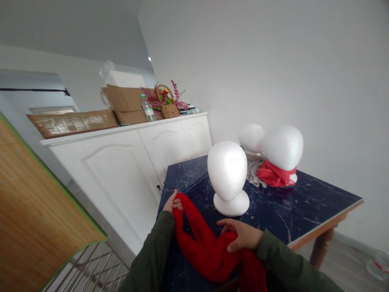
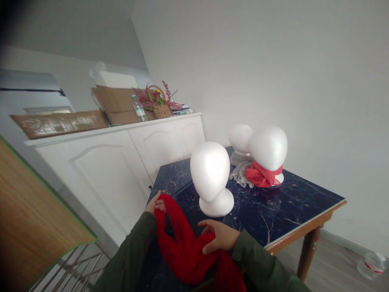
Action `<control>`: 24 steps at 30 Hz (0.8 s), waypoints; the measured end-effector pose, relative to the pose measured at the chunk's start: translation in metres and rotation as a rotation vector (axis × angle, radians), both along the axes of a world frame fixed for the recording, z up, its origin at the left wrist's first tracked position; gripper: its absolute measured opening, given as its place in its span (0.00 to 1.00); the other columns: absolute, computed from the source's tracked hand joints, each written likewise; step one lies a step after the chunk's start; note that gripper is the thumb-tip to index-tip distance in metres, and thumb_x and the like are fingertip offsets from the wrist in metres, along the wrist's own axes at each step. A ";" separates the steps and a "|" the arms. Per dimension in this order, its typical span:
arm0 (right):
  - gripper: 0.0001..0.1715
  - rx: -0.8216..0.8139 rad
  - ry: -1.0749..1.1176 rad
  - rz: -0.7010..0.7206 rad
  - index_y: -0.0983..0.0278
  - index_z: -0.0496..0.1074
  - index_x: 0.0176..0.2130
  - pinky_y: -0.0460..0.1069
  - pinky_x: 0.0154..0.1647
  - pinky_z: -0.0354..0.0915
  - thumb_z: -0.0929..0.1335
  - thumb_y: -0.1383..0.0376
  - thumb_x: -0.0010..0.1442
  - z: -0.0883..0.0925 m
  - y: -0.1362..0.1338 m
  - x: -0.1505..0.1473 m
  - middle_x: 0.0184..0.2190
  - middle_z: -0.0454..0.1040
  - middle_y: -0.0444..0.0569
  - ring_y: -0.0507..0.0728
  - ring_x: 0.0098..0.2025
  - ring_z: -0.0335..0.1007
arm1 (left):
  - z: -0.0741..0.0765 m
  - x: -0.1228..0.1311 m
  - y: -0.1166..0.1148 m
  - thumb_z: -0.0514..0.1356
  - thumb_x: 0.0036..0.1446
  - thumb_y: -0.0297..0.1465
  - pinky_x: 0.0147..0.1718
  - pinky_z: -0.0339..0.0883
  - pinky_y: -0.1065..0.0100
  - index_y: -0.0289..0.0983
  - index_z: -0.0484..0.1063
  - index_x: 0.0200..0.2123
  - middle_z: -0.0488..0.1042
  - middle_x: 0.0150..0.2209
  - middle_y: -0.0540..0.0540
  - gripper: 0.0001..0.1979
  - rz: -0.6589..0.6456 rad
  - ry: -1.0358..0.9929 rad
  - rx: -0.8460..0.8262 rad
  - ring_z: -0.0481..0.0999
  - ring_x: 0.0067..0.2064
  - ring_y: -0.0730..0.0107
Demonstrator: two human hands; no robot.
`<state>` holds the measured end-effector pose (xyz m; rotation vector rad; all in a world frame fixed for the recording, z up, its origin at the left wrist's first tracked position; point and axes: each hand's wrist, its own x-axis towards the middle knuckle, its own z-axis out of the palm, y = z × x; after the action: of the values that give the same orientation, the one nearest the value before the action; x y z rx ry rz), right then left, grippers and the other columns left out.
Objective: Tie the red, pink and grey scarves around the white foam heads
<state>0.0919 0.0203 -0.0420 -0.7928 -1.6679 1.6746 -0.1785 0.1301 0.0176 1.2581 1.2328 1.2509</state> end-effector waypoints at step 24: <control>0.18 0.378 -0.080 -1.168 0.69 0.68 0.34 0.44 0.35 0.63 0.55 0.63 0.64 0.264 0.108 0.108 0.29 0.68 0.49 0.52 0.36 0.67 | 0.230 0.016 0.076 0.47 0.55 0.17 0.22 0.65 0.80 0.36 0.60 0.24 0.63 0.18 0.56 0.12 0.068 -0.936 0.325 0.62 0.20 0.83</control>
<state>0.1999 0.1285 0.2223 -1.2803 -1.0893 0.5059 -0.1629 0.2065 0.2474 0.6628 0.3992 1.8358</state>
